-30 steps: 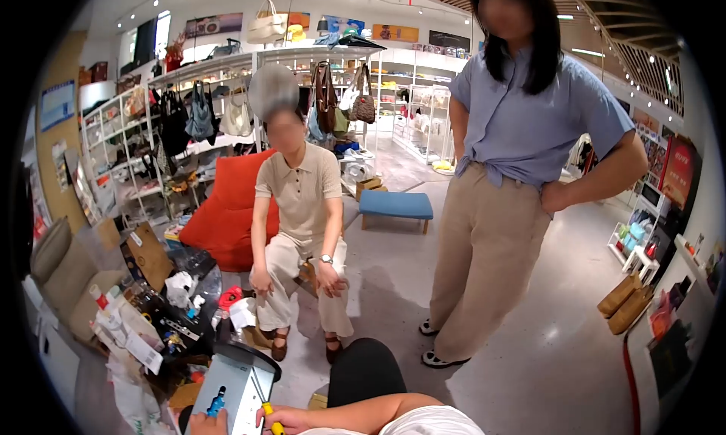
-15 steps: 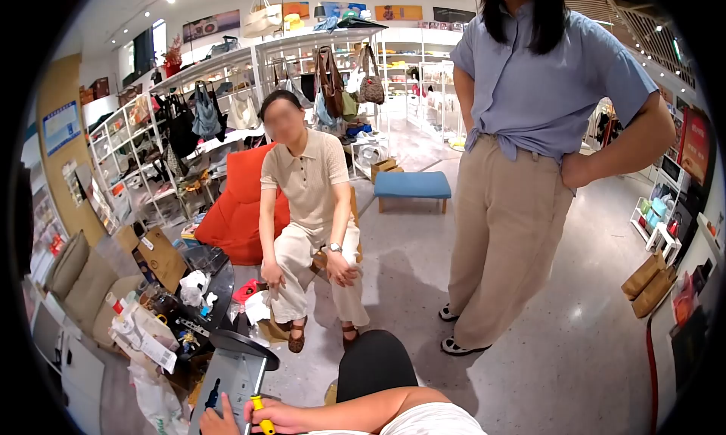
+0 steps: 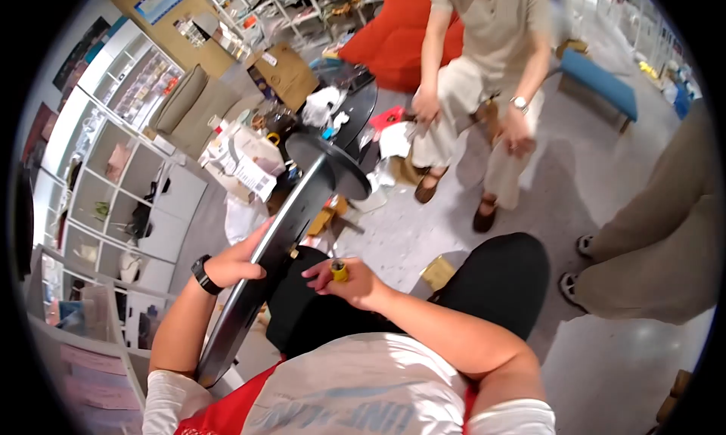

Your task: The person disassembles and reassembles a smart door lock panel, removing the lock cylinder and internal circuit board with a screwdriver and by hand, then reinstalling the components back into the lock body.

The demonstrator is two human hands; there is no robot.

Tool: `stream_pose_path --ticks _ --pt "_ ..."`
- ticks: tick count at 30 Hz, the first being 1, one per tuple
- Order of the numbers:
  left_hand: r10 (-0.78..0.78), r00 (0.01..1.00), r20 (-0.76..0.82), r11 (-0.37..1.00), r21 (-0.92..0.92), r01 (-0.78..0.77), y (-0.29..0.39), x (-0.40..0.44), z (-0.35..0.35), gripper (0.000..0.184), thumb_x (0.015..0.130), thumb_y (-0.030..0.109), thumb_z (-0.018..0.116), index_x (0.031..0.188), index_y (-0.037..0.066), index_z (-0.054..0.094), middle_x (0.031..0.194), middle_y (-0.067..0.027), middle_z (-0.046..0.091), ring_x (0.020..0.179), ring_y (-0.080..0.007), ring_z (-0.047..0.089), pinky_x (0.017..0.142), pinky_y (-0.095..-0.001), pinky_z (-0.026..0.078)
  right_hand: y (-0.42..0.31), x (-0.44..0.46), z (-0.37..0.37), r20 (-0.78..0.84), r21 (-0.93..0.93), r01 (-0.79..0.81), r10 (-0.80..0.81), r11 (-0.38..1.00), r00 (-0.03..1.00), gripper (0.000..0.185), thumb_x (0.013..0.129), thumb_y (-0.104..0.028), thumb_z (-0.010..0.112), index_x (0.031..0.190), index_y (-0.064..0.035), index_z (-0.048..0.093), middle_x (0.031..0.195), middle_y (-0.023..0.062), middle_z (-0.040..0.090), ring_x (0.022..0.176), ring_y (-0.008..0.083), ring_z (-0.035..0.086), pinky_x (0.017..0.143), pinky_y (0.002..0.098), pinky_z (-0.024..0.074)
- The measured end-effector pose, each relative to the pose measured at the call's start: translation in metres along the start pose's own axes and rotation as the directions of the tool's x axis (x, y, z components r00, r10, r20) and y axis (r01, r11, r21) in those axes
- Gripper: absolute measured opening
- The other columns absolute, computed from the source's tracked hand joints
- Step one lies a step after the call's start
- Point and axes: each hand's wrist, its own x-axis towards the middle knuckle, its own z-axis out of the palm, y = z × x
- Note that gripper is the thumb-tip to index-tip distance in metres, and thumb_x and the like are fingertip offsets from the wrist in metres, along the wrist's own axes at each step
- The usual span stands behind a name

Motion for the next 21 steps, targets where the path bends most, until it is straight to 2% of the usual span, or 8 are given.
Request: stream_pose_path --ticks 1,4,5,8,10,15,18,21 --pt "-0.032 0.999 0.006 0.997 -0.067 0.033 -0.008 -0.007 -0.003 0.105 0.073 0.013 0.063 0.164 0.003 0.012 0.156 -0.0138 0.036 0.142 -0.0243 0.036 0.118 -0.0328 0.029 -0.002 -0.007 0.009 -0.136 -0.037 -0.14 0.134 0.989 0.982 0.013 0.085 0.01 0.058 0.093 0.0047 0.066 0.123 0.0209 0.066 0.11 0.0273 0.069 0.093 0.0386 0.0595" --pt "-0.213 0.976 0.049 0.932 -0.291 0.218 -0.049 -0.038 -0.02 0.101 0.073 0.015 0.063 0.164 0.002 0.018 0.152 -0.0099 0.043 0.138 -0.0193 0.041 0.112 -0.0316 0.034 0.02 -0.003 0.015 -0.309 -0.082 -0.191 0.157 0.978 0.938 0.01 0.09 0.002 0.058 0.097 0.0017 0.064 0.112 0.0155 0.07 0.095 0.0223 0.071 0.083 0.0343 0.0611" --pt "-0.259 0.966 0.003 0.895 -0.375 0.241 -0.038 -0.01 -0.035 0.093 0.069 0.016 0.063 0.156 -0.003 0.035 0.143 -0.0123 0.054 0.133 -0.0214 0.048 0.111 -0.0321 0.036 -0.003 0.014 -0.002 -0.349 -0.107 -0.253 0.202 0.961 0.915 0.009 0.091 -0.002 0.059 0.097 0.0005 0.065 0.107 0.013 0.07 0.089 0.0203 0.071 0.078 0.033 0.0608" --pt "-0.397 0.918 -0.028 0.867 -0.341 0.364 -0.063 -0.022 -0.064 0.08 0.07 0.014 0.062 0.147 -0.004 0.047 0.132 -0.0131 0.063 0.121 -0.0239 0.059 0.102 -0.0329 0.046 -0.013 0.031 0.006 -0.37 -0.244 -0.295 0.193 0.924 0.909 0.013 0.093 -0.013 0.064 0.101 -0.0032 0.066 0.09 0.0048 0.067 0.072 0.0133 0.065 0.063 0.0291 0.0559" --pt "-0.369 0.929 -0.017 0.857 -0.392 0.334 -0.067 -0.02 -0.07 0.078 0.07 0.014 0.064 0.144 -0.005 0.049 0.131 -0.0141 0.065 0.118 -0.0249 0.062 0.1 -0.0342 0.049 -0.019 0.042 0.011 -0.37 -0.299 -0.313 0.192 0.902 0.909 0.014 0.093 -0.016 0.066 0.101 -0.0041 0.067 0.087 0.0032 0.065 0.068 0.0117 0.063 0.059 0.0282 0.0531" --pt "-0.367 0.93 0.024 0.789 -0.521 0.325 -0.078 -0.017 -0.079 0.083 0.069 0.017 0.07 0.145 -0.007 0.046 0.135 -0.0188 0.062 0.121 -0.0294 0.063 0.104 -0.0394 0.049 -0.006 0.084 0.014 -0.355 -0.05 -0.332 0.294 0.942 0.887 0.031 0.091 -0.03 0.075 0.103 -0.0019 0.069 0.082 0.0035 0.064 0.062 0.0111 0.06 0.053 0.0269 0.0485" --pt "-0.316 0.946 0.067 0.757 -0.584 0.295 -0.079 -0.013 -0.079 0.084 0.071 0.021 0.068 0.147 -0.007 0.043 0.138 -0.0156 0.059 0.126 -0.0253 0.057 0.107 -0.0365 0.043 -0.007 0.1 0.026 -0.47 -0.158 -0.377 0.266 0.913 0.841 0.035 0.09 -0.032 0.077 0.102 -0.0002 0.069 0.079 0.0041 0.064 0.059 0.0106 0.06 0.051 0.0268 0.0476" --pt "-0.293 0.955 0.038 0.779 -0.57 0.262 -0.084 -0.012 -0.081 0.085 0.071 0.022 0.069 0.146 -0.007 0.043 0.139 -0.0156 0.059 0.127 -0.0257 0.056 0.108 -0.0368 0.043 0.012 0.11 0.032 -0.518 -0.224 -0.245 0.098 0.943 0.85 0.032 0.088 -0.027 0.081 0.095 -0.0005 0.064 0.075 0.0037 0.065 0.058 0.0101 0.06 0.049 0.0272 0.0478"
